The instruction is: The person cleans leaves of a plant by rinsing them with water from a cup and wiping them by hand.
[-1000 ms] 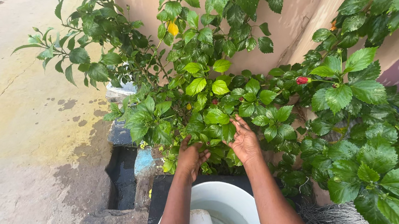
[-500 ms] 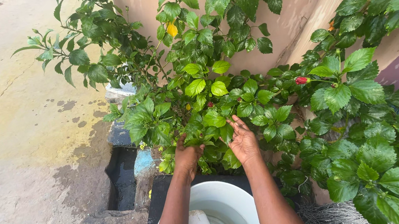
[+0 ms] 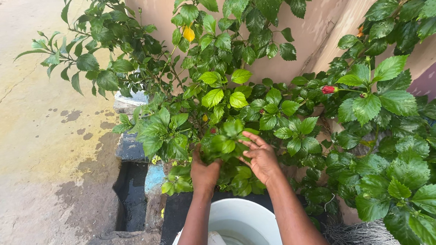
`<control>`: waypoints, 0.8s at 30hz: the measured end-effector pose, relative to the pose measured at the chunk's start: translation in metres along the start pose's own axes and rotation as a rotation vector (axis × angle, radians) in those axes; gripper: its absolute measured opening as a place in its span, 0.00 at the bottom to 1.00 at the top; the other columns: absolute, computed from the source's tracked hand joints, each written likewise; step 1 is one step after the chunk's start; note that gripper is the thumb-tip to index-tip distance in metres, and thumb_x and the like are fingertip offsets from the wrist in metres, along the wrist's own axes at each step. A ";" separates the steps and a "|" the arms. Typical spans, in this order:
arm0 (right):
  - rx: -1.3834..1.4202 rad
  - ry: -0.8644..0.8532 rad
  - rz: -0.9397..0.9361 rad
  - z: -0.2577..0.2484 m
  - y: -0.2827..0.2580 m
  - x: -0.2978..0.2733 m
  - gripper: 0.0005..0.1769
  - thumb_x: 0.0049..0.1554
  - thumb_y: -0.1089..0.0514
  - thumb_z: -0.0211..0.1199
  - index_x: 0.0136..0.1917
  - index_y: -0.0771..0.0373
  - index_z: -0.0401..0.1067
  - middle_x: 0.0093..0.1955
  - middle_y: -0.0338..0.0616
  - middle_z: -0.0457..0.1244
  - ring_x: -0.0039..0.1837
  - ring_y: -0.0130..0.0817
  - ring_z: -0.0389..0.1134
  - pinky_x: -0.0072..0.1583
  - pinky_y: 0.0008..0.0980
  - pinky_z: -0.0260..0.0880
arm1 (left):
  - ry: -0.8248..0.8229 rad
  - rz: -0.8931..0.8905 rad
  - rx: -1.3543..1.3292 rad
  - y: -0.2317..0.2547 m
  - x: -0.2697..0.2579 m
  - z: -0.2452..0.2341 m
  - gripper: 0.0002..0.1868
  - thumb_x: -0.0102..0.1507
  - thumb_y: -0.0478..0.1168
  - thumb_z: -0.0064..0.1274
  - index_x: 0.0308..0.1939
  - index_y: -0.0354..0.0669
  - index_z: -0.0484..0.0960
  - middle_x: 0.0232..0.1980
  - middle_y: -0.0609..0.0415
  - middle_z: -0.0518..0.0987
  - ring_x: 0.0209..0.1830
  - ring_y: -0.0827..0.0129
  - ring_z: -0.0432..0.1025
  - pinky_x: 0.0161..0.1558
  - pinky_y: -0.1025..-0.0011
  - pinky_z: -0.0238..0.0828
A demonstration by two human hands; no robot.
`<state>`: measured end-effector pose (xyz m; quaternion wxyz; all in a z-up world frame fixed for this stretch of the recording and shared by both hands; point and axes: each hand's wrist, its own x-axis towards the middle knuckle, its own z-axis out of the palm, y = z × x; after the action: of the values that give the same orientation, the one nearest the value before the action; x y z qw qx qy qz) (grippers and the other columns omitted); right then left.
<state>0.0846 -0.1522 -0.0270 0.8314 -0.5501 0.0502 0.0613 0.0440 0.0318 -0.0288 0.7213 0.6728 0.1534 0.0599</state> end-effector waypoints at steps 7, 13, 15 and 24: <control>-0.206 -0.120 0.034 0.002 0.009 0.000 0.43 0.48 0.83 0.48 0.74 0.59 0.65 0.68 0.53 0.66 0.63 0.35 0.65 0.58 0.30 0.65 | -0.163 -0.158 0.427 0.002 0.000 -0.001 0.47 0.50 0.55 0.60 0.75 0.65 0.66 0.66 0.55 0.81 0.74 0.61 0.65 0.80 0.60 0.31; -0.435 -0.124 0.010 0.029 0.000 -0.021 0.46 0.47 0.84 0.51 0.75 0.56 0.65 0.67 0.54 0.65 0.60 0.36 0.66 0.56 0.29 0.65 | -0.234 -0.164 0.349 -0.020 0.014 0.009 0.46 0.60 0.64 0.57 0.79 0.62 0.57 0.76 0.45 0.65 0.79 0.47 0.51 0.79 0.56 0.33; -0.491 -0.124 0.071 0.042 -0.007 -0.033 0.45 0.51 0.80 0.53 0.76 0.48 0.59 0.67 0.46 0.61 0.61 0.37 0.71 0.59 0.32 0.73 | -0.189 -0.207 0.174 -0.029 0.018 0.009 0.42 0.59 0.57 0.60 0.76 0.62 0.65 0.70 0.41 0.71 0.73 0.52 0.65 0.72 0.59 0.60; -0.684 -0.731 0.227 -0.002 -0.005 -0.102 0.13 0.57 0.75 0.55 0.50 0.70 0.78 0.46 0.53 0.71 0.46 0.38 0.73 0.50 0.36 0.76 | -0.098 -0.277 -0.133 -0.047 0.036 0.014 0.30 0.60 0.49 0.63 0.64 0.42 0.80 0.59 0.48 0.83 0.58 0.65 0.74 0.60 0.70 0.66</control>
<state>-0.0153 -0.1611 -0.0077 0.5554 -0.7242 -0.2073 0.3523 0.0769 0.0251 -0.0793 0.7723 0.5980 0.2047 -0.0630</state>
